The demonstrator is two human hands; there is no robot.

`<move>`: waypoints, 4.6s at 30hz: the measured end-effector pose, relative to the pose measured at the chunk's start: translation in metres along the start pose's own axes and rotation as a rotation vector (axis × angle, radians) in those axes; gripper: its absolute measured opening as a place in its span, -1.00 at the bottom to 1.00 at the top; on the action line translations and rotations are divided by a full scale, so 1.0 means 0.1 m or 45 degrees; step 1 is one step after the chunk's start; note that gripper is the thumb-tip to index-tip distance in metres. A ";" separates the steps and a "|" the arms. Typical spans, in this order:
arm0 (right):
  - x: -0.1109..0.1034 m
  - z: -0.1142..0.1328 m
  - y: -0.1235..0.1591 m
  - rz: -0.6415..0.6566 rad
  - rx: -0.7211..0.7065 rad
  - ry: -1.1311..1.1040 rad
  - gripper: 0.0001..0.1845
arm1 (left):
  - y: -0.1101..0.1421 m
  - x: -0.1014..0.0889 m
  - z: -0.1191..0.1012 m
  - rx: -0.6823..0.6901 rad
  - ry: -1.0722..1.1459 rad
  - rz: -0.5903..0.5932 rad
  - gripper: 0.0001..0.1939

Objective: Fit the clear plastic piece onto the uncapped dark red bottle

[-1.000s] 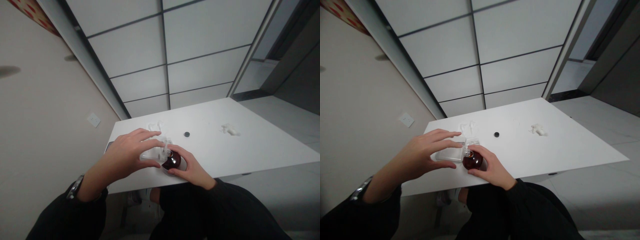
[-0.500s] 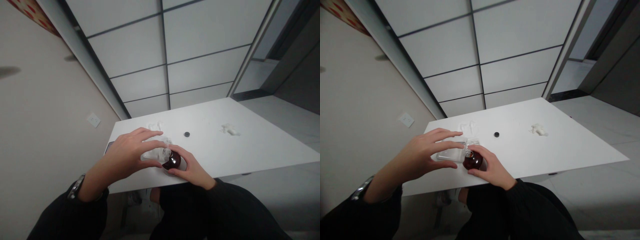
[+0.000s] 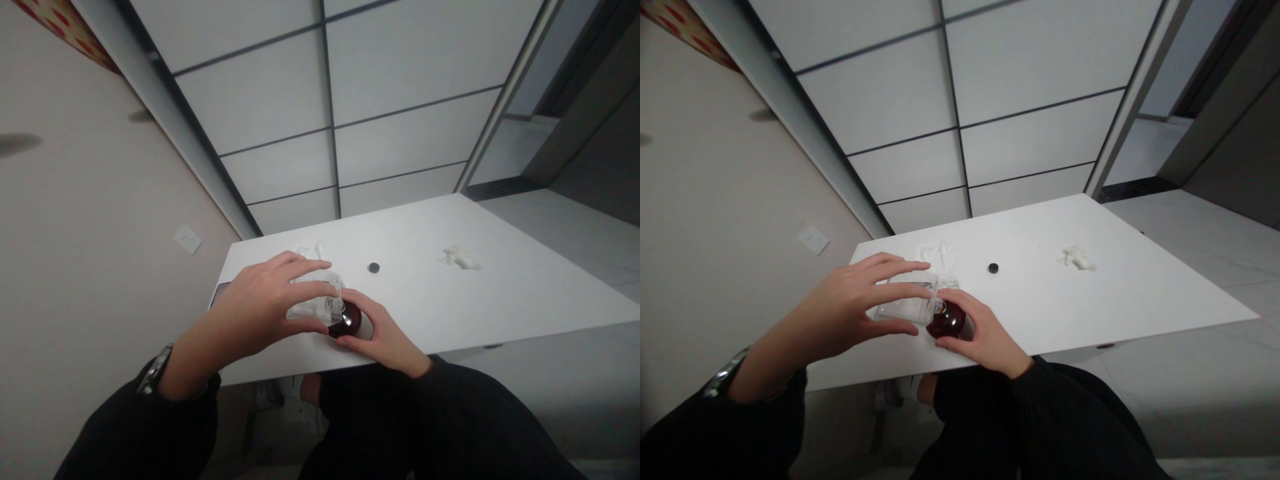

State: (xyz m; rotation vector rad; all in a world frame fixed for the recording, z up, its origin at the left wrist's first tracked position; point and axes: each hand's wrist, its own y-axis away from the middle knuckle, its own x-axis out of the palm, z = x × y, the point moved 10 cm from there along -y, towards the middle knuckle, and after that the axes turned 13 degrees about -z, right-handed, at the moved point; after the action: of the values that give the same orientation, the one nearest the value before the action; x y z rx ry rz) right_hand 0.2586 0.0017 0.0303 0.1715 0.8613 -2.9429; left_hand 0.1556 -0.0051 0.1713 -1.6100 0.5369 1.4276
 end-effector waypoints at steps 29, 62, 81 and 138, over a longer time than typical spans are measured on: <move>0.01 -0.08 0.02 0.001 0.054 0.023 -0.31 | -0.06 -0.02 -0.08 0.071 0.059 -0.071 -0.64; 0.02 -0.03 0.01 0.012 0.042 0.011 -0.33 | 0.06 0.04 0.06 -0.116 0.268 -0.131 -0.69; 0.02 -0.03 0.02 0.022 0.009 -0.024 -0.35 | 0.92 0.82 0.57 -0.865 1.084 -0.514 -0.02; 0.02 -0.06 0.02 0.038 0.067 -0.001 -0.30 | 0.28 0.11 0.20 -0.209 0.254 -0.293 -0.10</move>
State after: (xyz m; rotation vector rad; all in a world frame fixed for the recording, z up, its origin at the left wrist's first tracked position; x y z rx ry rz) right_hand 0.2570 0.0034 0.0235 0.1848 0.7745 -2.9391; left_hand 0.1250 0.0003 0.1527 -1.8925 0.3395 1.1718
